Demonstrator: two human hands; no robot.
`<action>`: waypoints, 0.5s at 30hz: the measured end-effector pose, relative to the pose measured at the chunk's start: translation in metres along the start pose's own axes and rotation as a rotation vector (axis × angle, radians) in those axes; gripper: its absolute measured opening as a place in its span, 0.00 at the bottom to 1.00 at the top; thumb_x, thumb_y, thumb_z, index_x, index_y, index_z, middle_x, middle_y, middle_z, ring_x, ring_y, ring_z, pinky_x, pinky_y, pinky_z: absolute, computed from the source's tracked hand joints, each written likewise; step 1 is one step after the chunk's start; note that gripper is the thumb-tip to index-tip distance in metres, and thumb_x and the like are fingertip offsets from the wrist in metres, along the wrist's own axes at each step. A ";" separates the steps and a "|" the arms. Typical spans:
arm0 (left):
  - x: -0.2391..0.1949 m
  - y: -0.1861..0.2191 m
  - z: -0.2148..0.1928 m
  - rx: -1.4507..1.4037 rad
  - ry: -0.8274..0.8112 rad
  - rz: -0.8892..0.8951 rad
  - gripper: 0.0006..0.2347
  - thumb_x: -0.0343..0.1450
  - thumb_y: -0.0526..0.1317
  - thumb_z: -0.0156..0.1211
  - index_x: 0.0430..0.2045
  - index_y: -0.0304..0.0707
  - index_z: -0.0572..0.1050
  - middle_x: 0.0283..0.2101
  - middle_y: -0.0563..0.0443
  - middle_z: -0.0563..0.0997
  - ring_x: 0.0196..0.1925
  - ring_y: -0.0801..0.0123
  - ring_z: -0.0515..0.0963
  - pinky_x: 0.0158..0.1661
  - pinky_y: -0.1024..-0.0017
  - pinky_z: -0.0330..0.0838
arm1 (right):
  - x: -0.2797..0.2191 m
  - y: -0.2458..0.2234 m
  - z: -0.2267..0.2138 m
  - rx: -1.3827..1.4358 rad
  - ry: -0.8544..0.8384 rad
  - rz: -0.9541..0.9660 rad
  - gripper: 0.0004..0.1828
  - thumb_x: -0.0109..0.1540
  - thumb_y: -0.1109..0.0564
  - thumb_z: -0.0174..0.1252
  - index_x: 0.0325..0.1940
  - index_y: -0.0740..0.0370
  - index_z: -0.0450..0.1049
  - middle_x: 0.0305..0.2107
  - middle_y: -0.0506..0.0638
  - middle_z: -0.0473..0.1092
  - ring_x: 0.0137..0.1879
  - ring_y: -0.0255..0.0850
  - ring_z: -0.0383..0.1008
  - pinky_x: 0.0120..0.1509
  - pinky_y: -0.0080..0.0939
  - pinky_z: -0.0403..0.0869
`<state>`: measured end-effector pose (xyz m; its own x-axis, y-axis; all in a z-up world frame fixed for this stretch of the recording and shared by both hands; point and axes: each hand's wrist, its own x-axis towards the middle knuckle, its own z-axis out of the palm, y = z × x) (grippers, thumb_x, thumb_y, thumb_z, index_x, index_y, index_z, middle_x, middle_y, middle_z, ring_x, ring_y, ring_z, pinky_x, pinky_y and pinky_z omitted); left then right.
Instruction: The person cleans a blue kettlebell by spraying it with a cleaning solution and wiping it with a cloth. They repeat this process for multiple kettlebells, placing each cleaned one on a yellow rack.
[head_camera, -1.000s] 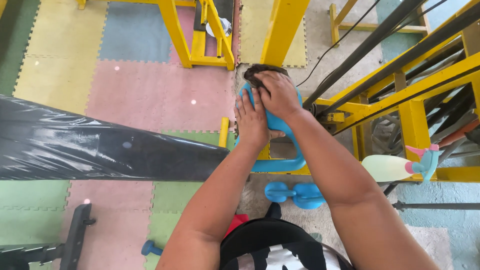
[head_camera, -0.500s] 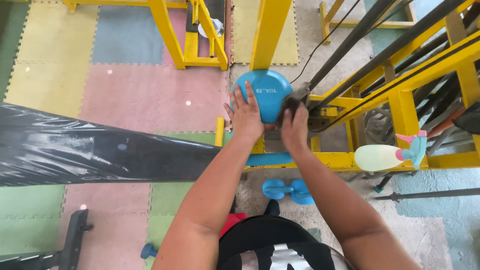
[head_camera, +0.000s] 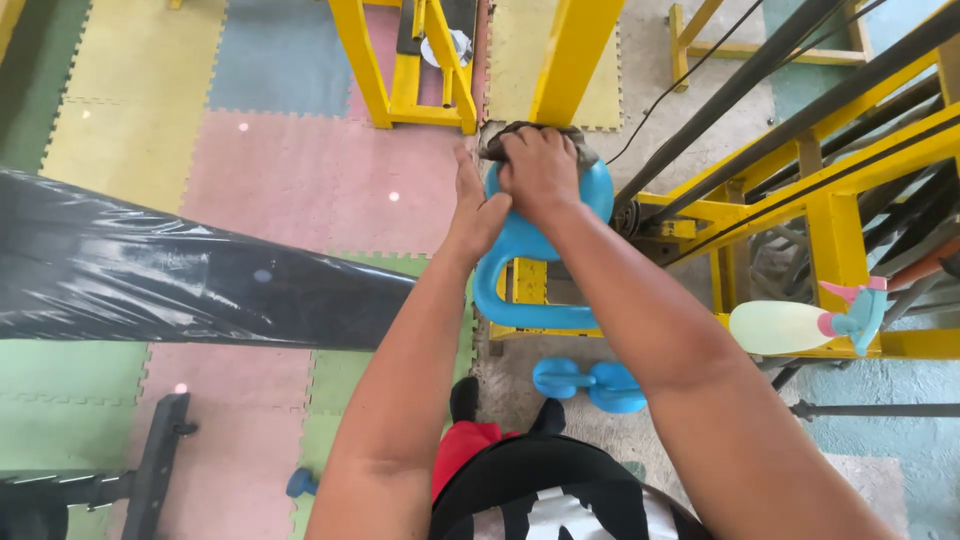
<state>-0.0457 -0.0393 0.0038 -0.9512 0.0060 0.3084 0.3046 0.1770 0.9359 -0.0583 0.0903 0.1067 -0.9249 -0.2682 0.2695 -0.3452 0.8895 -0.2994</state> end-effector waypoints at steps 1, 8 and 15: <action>0.001 0.024 -0.004 0.003 0.002 0.000 0.45 0.65 0.35 0.57 0.75 0.26 0.33 0.77 0.23 0.49 0.80 0.35 0.49 0.76 0.57 0.42 | 0.001 -0.008 0.003 0.003 0.000 -0.002 0.22 0.64 0.51 0.55 0.63 0.51 0.72 0.59 0.51 0.71 0.69 0.53 0.67 0.76 0.56 0.62; 0.014 0.117 0.021 0.572 -0.077 -0.041 0.28 0.73 0.54 0.51 0.66 0.37 0.64 0.68 0.35 0.68 0.73 0.35 0.58 0.67 0.41 0.42 | -0.086 0.000 0.032 -0.277 0.024 -0.416 0.31 0.59 0.50 0.54 0.67 0.60 0.71 0.65 0.57 0.65 0.72 0.55 0.59 0.75 0.60 0.52; 0.023 0.054 0.053 0.648 -0.108 0.080 0.28 0.79 0.58 0.45 0.56 0.25 0.74 0.64 0.27 0.72 0.69 0.37 0.68 0.71 0.53 0.55 | -0.144 0.071 -0.038 -0.159 -0.078 -0.554 0.28 0.58 0.59 0.54 0.63 0.48 0.74 0.64 0.48 0.66 0.75 0.48 0.59 0.79 0.60 0.55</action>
<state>-0.0540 0.0231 0.0525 -0.9366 0.1369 0.3225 0.3159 0.7282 0.6082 0.0563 0.2059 0.0820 -0.6241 -0.7307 0.2767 -0.7584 0.6517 0.0100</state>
